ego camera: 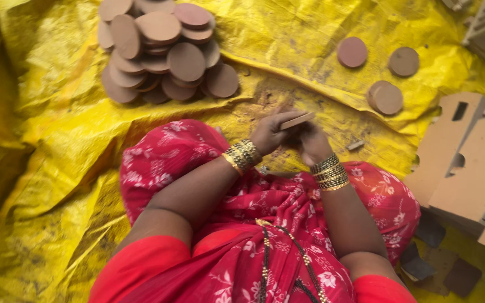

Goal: The person sits on a yellow tarp and sands round wooden discs one at a time using a small sanding block, rubbing the faces and edges of each disc. Sanded discs are stacked in a pile beside them, and unsanded discs are picked up from the tarp.

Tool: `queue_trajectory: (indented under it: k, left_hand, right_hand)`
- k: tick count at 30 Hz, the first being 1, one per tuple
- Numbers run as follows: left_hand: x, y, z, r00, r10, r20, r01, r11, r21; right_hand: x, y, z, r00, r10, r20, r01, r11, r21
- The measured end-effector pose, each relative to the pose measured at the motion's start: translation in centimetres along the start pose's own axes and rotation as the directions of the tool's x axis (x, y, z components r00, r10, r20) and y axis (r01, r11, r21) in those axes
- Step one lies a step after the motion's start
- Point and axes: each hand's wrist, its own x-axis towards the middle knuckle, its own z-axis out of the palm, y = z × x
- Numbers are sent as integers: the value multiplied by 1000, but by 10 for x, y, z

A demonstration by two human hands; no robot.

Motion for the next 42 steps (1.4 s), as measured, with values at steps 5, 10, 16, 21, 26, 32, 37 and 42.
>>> queue_trajectory:
  k: [5, 10, 16, 21, 26, 32, 37, 42]
  left_hand:
    - [8, 2, -5, 978, -191, -83, 171, 964, -203]
    - [35, 2, -58, 715, -352, -604, 56, 890, -452]
    - [71, 2, -153, 416, -525, -743, -324, 678, -660]
    - [68, 0, -180, 359, -361, -861, -451, 740, -499]
    - [55, 23, -168, 481, -424, -768, -322, 729, -604]
    - [23, 54, -141, 731, -615, -294, -16, 415, -910]
    - [9, 57, -120, 931, -285, -230, 44, 710, -703]
    - [-10, 51, -77, 873, -468, -136, 272, 701, -660]
  right_hand:
    - [-3, 19, 19, 967, 157, 203, -149, 987, -54]
    - [15, 26, 2, 989, 129, 67, -102, 947, -304]
    - [26, 31, -5, 993, -16, -114, -30, 920, -392]
    - [15, 22, 12, 984, -66, -164, -22, 876, -482]
    - [-1, 12, 19, 987, -76, -140, 2, 885, -466]
    - [-23, -23, 9, 985, -174, -16, 153, 905, -398]
    - [-61, -50, 4, 942, -328, 63, 332, 896, -296]
    - [-109, -52, 2, 935, -352, 39, 352, 912, -209]
